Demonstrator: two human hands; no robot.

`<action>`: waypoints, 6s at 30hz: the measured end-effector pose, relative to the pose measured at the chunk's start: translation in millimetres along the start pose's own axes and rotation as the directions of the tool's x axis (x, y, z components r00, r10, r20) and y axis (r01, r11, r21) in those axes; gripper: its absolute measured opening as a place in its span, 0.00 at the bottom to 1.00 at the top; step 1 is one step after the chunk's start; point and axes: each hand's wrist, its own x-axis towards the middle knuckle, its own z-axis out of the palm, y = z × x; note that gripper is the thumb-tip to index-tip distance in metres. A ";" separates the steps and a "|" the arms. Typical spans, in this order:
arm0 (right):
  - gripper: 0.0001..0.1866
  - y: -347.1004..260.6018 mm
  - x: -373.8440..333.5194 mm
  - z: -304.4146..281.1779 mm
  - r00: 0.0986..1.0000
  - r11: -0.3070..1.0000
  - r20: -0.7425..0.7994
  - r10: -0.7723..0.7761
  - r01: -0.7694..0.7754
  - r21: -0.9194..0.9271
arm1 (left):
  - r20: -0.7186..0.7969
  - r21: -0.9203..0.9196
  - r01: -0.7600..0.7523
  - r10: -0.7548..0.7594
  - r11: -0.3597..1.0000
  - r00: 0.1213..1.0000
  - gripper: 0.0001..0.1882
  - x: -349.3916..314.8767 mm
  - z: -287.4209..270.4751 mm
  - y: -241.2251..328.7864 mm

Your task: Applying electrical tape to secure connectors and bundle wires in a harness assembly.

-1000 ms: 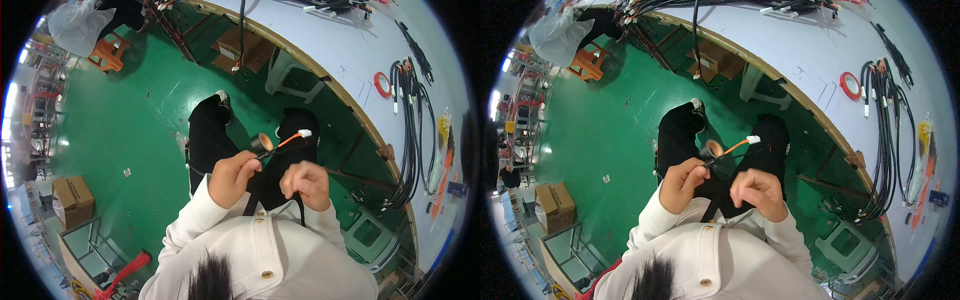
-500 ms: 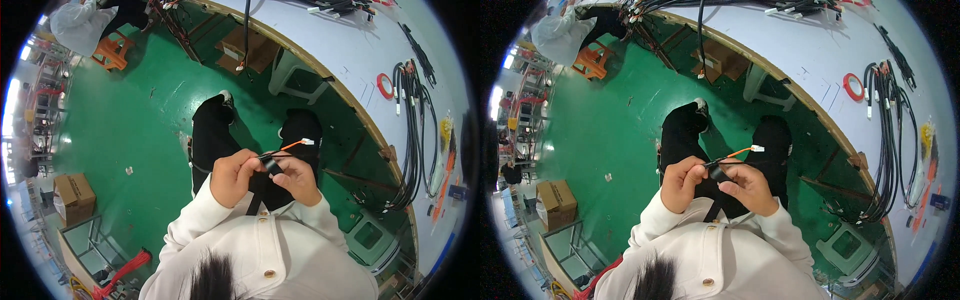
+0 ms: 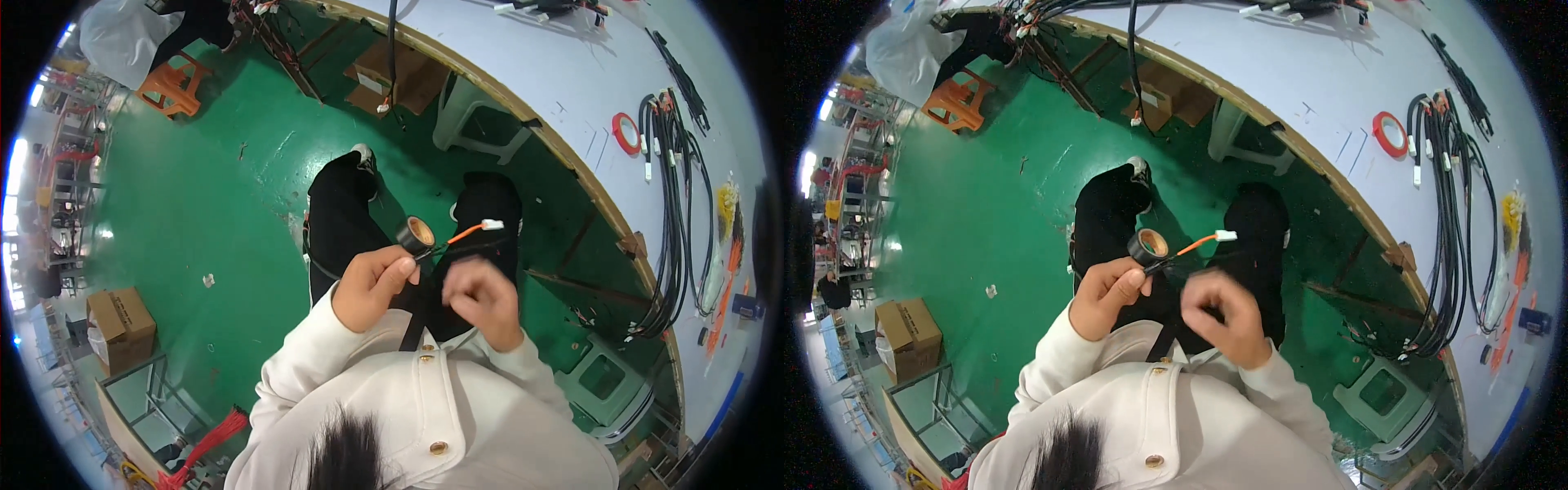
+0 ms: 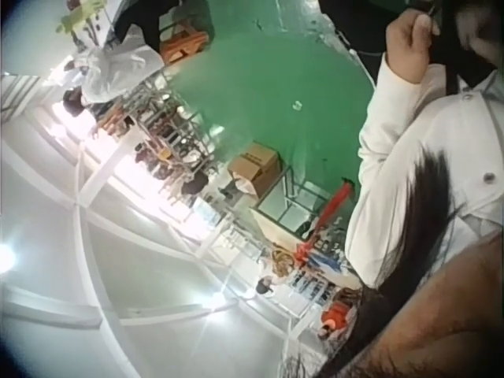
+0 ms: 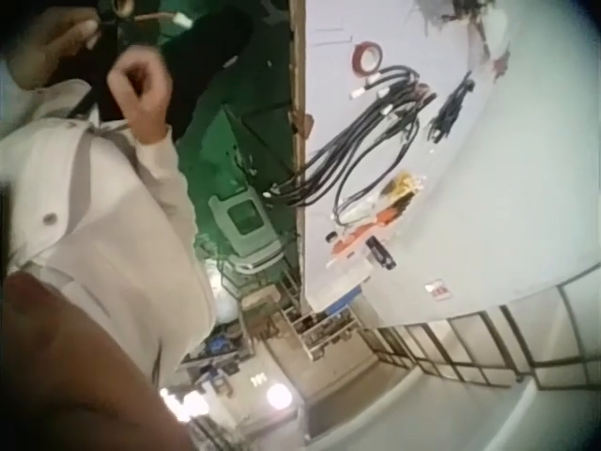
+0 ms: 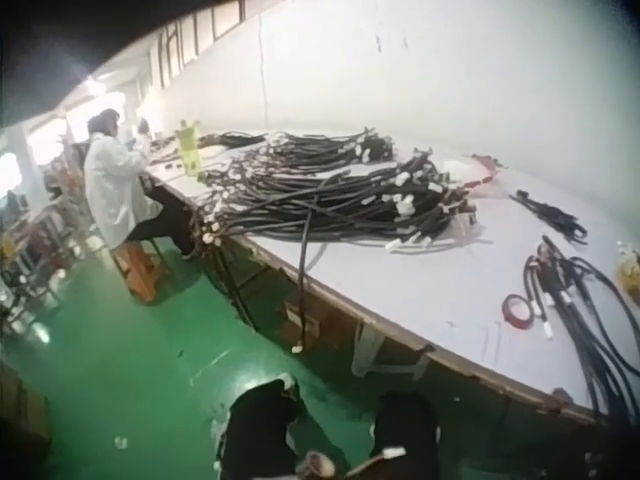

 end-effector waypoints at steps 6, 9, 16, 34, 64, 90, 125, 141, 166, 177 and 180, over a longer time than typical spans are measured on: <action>0.17 5.1 45.4 0.2 0.981 0.990 0.192 -0.015 -0.012 0.142 | 0.314 -0.355 0.256 -0.143 0.899 0.939 0.19 0.4 -6.0 8.1; 0.17 3.3 30.2 0.2 0.978 0.975 0.159 0.137 -0.162 0.152 | 0.186 -0.191 0.176 -0.140 0.966 0.972 0.14 1.8 -8.8 11.7; 0.22 -35.9 15.2 3.5 0.943 0.863 0.066 0.326 -0.326 0.386 | 0.023 0.723 -0.372 0.518 0.582 0.855 0.10 8.7 10.3 -1.5; 0.11 -2.9 37.3 -4.3 0.993 0.998 0.113 0.027 -0.022 -0.051 | 0.192 -0.134 0.157 -0.130 0.978 0.973 0.15 1.2 -0.2 7.0; 0.16 9.2 34.6 14.1 0.980 0.947 0.085 0.180 -0.196 0.255 | -0.004 0.683 -0.411 0.565 0.604 0.825 0.03 11.9 11.4 -7.8; 0.20 -120.1 148.8 -92.7 0.815 -0.182 -0.167 -0.554 -0.315 -0.931 | -0.354 0.220 -0.436 0.487 0.873 0.798 0.10 -11.2 -139.8 74.7; 0.14 -186.7 146.2 -319.6 0.686 -0.108 -0.632 -0.360 -0.703 -0.703 | 0.115 -0.066 -0.186 0.193 0.980 0.974 0.12 175.5 -61.8 97.7; 0.12 -167.2 -5.6 -17.5 0.759 0.257 0.048 -0.649 0.279 -0.925 | 0.404 -0.385 -0.467 0.601 0.796 0.690 0.13 62.8 87.9 91.6; 0.11 36.5 -23.6 -106.4 0.952 0.715 -0.011 0.307 -0.238 -0.658 | -0.614 -0.713 -0.403 -0.235 0.573 0.753 0.09 -23.5 -213.6 -147.0; 0.09 62.7 -30.6 -99.7 0.975 0.517 -0.220 0.032 -0.205 -0.831 | -0.635 -0.582 -0.169 -0.315 0.796 0.705 0.12 -11.8 -227.3 -180.3; 0.07 66.5 -34.8 -98.1 0.982 0.348 -0.174 -0.075 -0.137 -0.927 | -0.622 -0.603 -0.165 -0.330 0.780 0.710 0.12 -15.5 -223.9 -191.7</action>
